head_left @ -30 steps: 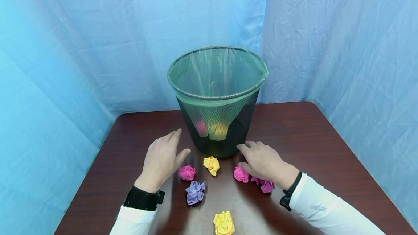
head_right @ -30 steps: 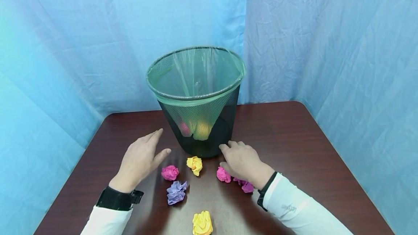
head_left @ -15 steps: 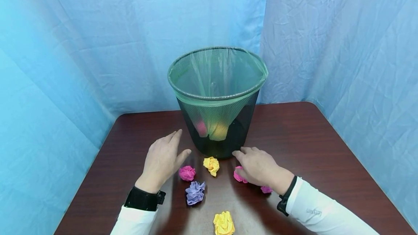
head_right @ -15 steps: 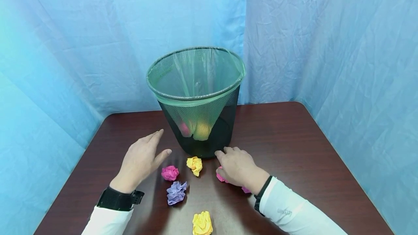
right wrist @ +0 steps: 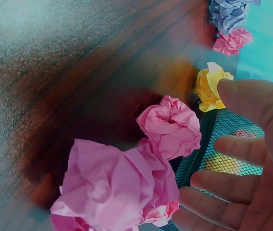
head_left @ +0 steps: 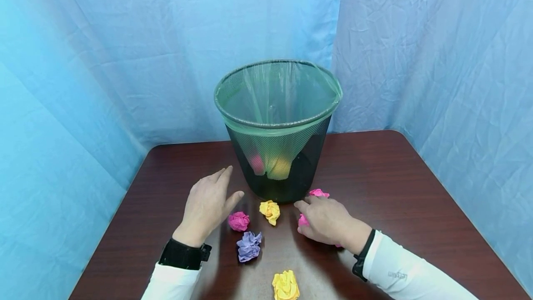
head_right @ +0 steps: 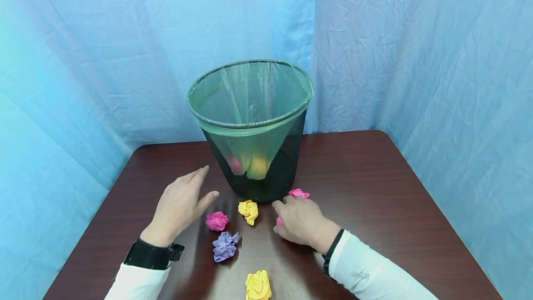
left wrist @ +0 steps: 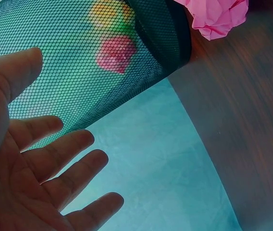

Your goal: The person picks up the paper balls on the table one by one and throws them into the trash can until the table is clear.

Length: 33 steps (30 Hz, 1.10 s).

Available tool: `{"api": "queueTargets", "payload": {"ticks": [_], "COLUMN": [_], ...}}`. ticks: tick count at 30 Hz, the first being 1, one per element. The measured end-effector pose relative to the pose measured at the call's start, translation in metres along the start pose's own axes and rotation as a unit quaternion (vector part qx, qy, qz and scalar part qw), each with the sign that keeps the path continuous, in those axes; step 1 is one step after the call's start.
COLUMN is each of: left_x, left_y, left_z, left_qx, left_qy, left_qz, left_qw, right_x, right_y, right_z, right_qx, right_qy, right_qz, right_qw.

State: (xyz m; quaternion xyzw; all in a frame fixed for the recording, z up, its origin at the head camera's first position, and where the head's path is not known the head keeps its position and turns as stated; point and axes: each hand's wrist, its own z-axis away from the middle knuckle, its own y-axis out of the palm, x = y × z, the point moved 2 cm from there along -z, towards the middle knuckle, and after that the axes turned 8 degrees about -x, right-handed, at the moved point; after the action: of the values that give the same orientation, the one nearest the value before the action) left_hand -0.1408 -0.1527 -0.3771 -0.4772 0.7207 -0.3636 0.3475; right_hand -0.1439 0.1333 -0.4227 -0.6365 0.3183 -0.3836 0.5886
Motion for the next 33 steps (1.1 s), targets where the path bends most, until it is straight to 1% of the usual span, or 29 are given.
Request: {"api": "queueTargets", "payload": {"ticks": [7, 17, 20, 33], "left_x": [0.000, 0.000, 0.001, 0.001], "left_y": [0.000, 0.000, 0.001, 0.002], "left_z": [0.000, 0.000, 0.001, 0.001], "left_qx": [0.003, 0.007, 0.008, 0.008], "left_qy": [-0.002, -0.001, -0.002, -0.003], "left_qz": [-0.001, -0.004, -0.003, -0.002], "left_qw": [1.0000, 1.0000, 1.0000, 1.0000], "right_x": [0.001, 0.002, 0.003, 0.005], "right_y": [0.004, 0.008, 0.009, 0.017], "right_z": [0.001, 0.003, 0.003, 0.005], "right_qx": [0.015, 0.036, 0.037, 0.059], "right_qy": [-0.007, -0.001, -0.006, -0.001], "right_qz": [-0.002, -0.011, -0.013, 0.000], "right_qw": [0.9999, 0.9993, 0.9992, 0.9982]}}
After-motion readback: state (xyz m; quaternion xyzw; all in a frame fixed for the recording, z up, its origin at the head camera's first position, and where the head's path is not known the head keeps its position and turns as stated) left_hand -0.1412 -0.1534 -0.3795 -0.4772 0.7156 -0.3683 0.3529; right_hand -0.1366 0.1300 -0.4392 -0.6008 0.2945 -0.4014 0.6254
